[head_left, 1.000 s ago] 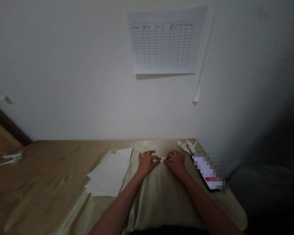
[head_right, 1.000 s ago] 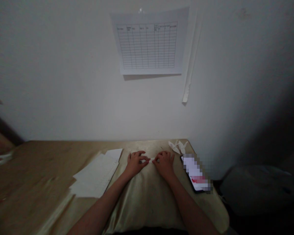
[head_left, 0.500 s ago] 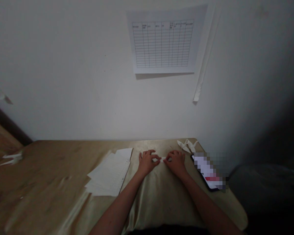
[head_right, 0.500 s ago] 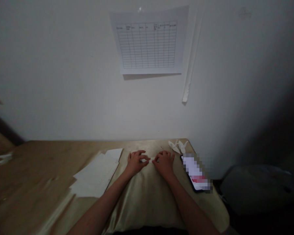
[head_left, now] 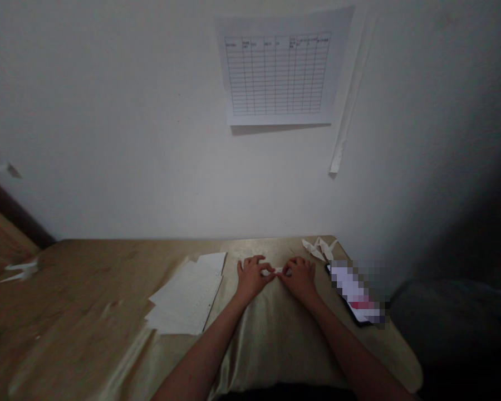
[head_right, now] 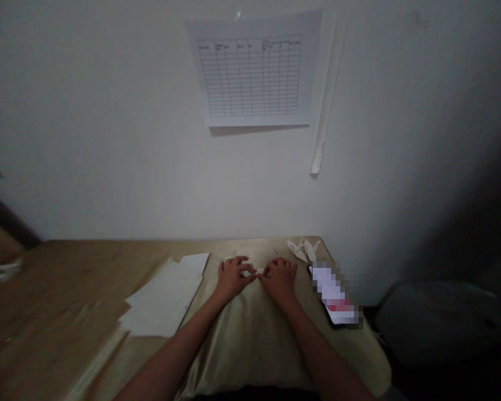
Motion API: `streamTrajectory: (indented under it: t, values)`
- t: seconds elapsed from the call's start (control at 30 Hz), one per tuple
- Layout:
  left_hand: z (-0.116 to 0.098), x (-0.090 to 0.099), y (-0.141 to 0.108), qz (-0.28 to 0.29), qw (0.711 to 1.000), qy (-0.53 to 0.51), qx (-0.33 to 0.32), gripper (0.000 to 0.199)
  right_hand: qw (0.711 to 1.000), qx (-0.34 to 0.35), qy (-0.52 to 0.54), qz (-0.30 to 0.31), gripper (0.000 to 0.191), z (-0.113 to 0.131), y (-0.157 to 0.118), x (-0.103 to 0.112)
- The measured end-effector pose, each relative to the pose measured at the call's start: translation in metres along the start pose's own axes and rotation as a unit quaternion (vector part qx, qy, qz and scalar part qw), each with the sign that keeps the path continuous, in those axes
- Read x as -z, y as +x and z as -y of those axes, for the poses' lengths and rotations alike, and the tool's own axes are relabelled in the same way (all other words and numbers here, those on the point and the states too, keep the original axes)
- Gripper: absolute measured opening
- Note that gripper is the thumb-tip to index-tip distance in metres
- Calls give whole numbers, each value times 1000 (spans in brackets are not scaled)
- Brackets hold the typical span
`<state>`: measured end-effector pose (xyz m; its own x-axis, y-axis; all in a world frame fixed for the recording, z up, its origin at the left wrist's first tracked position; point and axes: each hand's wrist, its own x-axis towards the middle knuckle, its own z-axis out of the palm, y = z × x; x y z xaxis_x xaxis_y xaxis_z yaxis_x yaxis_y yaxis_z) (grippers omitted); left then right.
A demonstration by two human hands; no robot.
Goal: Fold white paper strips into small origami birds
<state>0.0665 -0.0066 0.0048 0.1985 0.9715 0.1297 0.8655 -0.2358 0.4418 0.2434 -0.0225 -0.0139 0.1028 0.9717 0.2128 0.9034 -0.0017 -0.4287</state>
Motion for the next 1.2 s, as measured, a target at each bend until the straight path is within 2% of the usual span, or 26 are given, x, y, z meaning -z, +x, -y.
streamTrajectory:
  t: [0.57,0.9,1.2]
  values:
    - [10,6,6,51,999,2,-13,20,999,-12,21,29,15,-7,6,-1]
    - [18,8,8,75,996,19,-34,29,999,-11,12,34,22,-11,8,-4]
    - [27,7,7,87,993,34,-65,38,998,15,33,45,37,-21,9,-4]
